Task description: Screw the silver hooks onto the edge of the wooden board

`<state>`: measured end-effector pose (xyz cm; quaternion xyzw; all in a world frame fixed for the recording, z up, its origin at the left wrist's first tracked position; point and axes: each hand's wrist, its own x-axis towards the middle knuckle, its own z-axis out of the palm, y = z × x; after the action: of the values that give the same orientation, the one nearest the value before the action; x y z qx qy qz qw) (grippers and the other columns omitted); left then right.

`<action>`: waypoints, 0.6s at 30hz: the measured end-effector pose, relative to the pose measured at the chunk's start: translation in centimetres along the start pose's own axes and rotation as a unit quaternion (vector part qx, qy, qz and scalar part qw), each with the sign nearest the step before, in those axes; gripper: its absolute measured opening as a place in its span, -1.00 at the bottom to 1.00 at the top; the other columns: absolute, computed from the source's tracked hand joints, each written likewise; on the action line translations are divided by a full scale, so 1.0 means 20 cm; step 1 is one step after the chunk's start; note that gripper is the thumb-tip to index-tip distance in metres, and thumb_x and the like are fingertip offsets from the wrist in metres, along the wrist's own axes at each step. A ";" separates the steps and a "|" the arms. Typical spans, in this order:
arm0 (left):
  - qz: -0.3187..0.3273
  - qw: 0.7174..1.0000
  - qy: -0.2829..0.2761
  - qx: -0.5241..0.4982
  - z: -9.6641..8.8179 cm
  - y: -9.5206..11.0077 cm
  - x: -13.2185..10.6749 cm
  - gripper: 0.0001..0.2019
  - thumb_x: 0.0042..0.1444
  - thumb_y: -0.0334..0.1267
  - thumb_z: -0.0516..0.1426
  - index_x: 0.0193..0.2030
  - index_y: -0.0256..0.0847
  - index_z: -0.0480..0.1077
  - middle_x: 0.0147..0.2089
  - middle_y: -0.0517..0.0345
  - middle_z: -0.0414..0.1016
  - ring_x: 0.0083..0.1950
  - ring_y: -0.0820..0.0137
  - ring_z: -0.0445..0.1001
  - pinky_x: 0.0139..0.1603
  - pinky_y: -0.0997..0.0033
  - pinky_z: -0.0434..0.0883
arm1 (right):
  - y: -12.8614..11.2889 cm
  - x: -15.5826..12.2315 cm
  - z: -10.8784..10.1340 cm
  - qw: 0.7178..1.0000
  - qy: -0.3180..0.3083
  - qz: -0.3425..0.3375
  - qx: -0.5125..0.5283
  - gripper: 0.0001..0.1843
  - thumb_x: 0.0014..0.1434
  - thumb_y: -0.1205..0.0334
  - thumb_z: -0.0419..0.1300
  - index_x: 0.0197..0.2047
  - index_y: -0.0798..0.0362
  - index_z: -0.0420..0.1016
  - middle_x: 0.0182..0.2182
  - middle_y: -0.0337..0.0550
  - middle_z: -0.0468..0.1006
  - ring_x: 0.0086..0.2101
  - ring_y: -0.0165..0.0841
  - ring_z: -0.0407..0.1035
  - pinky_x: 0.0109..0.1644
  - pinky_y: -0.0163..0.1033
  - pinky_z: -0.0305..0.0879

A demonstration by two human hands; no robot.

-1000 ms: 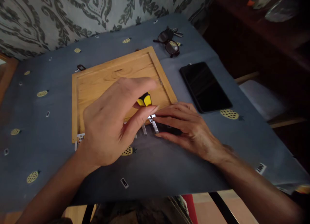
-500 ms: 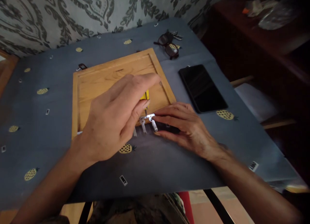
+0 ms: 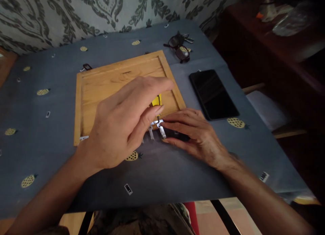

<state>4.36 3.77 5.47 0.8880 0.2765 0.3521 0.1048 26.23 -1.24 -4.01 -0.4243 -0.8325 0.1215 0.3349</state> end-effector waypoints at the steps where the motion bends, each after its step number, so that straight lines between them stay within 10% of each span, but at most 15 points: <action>1: -0.004 1.000 -0.003 -0.008 0.00 0.00 0.00 -0.75 0.32 -0.43 0.09 0.09 -0.15 0.39 0.01 0.20 0.58 0.01 0.48 0.59 0.08 0.57 0.54 | 0.00 0.00 0.00 1.000 0.001 -0.004 0.000 -0.73 0.28 0.13 0.29 0.01 0.03 0.58 -0.06 0.00 0.66 -0.06 -0.16 0.51 0.10 0.07 0.32; 18: 0.023 0.996 -0.028 0.076 -0.01 0.01 0.03 -0.89 0.31 -0.35 0.13 -0.05 -0.20 0.41 -0.19 0.25 0.56 -0.20 0.51 0.56 -0.15 0.56 0.52 | 0.01 0.00 0.01 1.000 0.017 -0.016 0.006 -0.71 0.26 0.11 0.31 0.01 0.04 0.58 -0.07 0.01 0.65 -0.05 -0.13 0.50 0.07 0.11 0.33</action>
<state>4.75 3.90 6.03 0.9091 0.2790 0.3072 0.0363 26.27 -1.12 -4.34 -0.4111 -0.8324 0.1144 0.3536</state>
